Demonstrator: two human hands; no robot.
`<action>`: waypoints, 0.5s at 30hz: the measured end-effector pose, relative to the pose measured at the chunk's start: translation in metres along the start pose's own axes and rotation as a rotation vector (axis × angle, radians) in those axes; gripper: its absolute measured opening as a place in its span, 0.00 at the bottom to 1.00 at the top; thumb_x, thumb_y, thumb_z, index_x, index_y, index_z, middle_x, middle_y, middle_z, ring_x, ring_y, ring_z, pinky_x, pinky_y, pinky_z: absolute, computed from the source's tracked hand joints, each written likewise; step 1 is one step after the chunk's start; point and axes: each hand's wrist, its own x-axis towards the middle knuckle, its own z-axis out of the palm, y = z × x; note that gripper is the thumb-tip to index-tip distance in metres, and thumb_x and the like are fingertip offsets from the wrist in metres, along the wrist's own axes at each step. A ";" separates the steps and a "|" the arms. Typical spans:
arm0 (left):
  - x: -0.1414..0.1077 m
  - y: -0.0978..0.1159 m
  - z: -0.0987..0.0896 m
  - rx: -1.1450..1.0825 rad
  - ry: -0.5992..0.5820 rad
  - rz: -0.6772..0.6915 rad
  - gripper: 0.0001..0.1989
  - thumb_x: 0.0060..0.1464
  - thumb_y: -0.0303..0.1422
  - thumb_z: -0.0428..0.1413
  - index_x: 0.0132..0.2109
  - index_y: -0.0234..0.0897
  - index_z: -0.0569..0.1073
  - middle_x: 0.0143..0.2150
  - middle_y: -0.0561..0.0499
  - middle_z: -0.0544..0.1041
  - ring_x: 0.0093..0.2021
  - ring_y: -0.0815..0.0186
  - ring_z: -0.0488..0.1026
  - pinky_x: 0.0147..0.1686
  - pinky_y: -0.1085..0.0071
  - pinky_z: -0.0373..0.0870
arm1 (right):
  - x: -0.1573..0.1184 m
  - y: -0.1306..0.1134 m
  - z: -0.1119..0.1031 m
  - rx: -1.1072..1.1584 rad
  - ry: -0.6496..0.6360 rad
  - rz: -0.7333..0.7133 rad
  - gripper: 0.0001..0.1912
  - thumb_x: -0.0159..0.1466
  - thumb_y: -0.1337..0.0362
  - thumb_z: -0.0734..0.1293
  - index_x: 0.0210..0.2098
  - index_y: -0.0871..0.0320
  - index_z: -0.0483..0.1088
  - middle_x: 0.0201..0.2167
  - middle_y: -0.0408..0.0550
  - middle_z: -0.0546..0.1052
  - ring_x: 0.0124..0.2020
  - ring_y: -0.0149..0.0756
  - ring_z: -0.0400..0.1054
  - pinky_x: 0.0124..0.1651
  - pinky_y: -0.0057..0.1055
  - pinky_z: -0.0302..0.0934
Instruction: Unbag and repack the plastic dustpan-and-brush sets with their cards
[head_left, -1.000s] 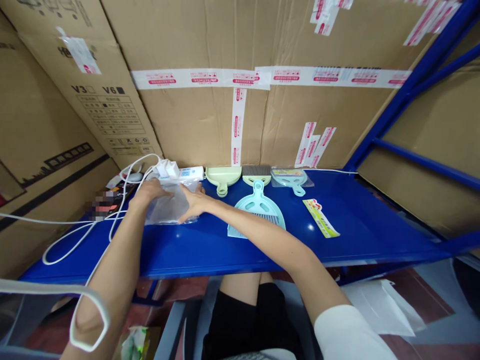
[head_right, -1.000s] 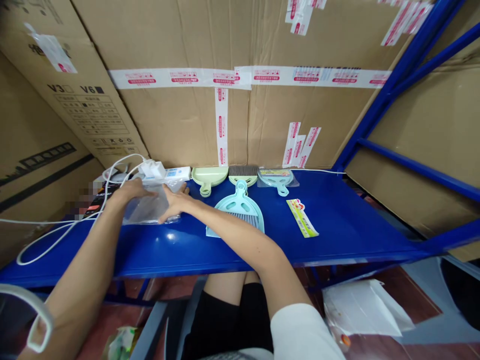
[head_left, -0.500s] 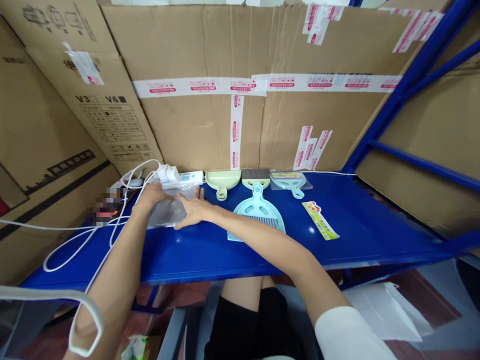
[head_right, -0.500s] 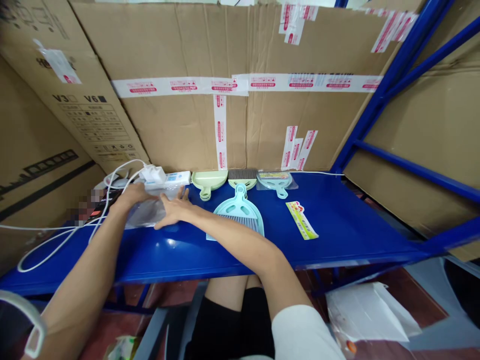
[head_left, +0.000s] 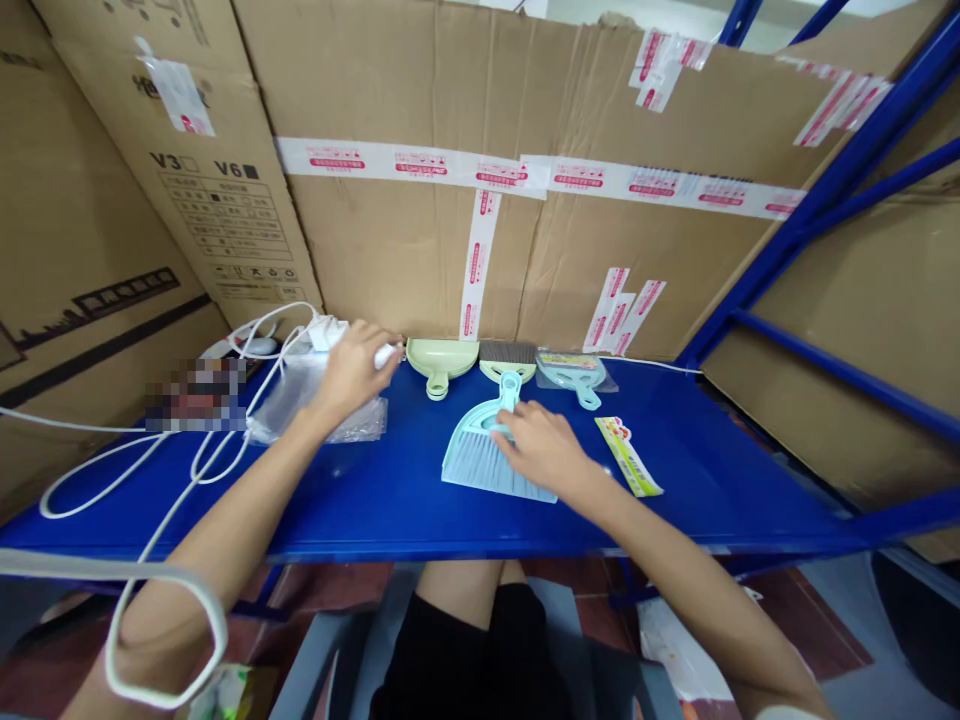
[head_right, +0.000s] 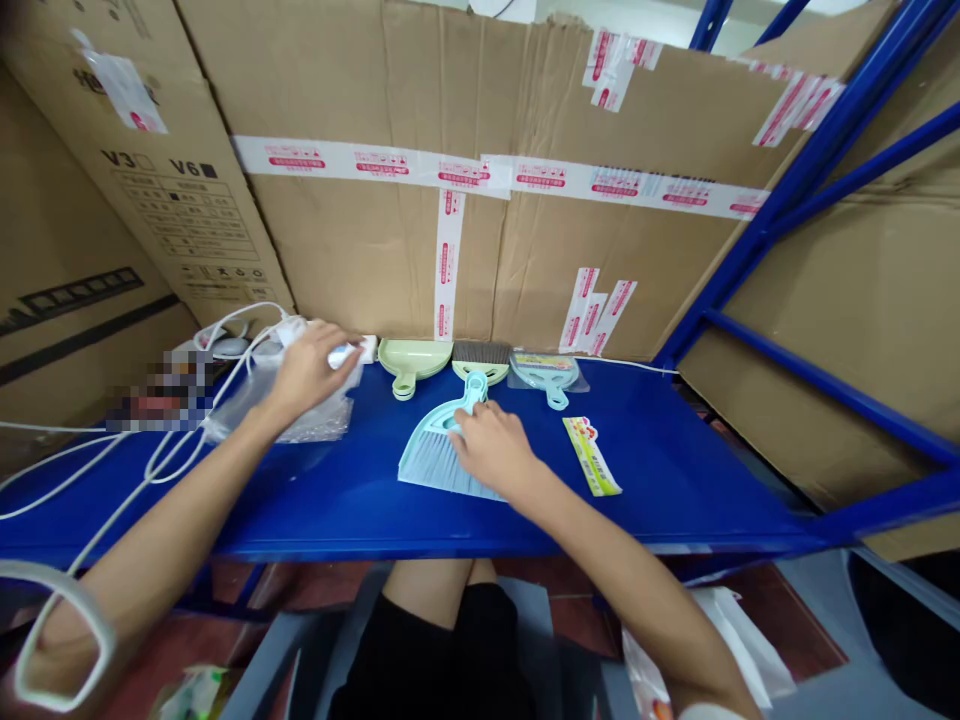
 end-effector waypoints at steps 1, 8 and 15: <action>-0.004 0.018 0.008 -0.155 -0.069 0.036 0.17 0.68 0.42 0.53 0.50 0.36 0.81 0.47 0.42 0.83 0.50 0.52 0.78 0.55 0.57 0.73 | -0.007 -0.005 0.007 -0.035 0.006 0.026 0.17 0.76 0.55 0.61 0.53 0.56 0.77 0.47 0.59 0.79 0.50 0.51 0.72 0.43 0.37 0.60; -0.035 0.072 0.057 -0.571 -0.399 0.149 0.14 0.67 0.38 0.56 0.51 0.37 0.81 0.39 0.48 0.84 0.33 0.65 0.78 0.35 0.71 0.73 | -0.004 -0.023 0.035 -0.095 0.062 0.115 0.19 0.77 0.57 0.59 0.55 0.55 0.78 0.46 0.65 0.76 0.49 0.56 0.69 0.50 0.45 0.58; -0.033 0.062 0.055 -0.779 -0.550 0.029 0.25 0.59 0.29 0.54 0.62 0.34 0.76 0.47 0.45 0.82 0.27 0.69 0.76 0.25 0.73 0.72 | 0.007 -0.013 0.045 0.275 0.218 0.070 0.20 0.78 0.54 0.55 0.46 0.55 0.75 0.40 0.53 0.74 0.46 0.45 0.68 0.53 0.38 0.59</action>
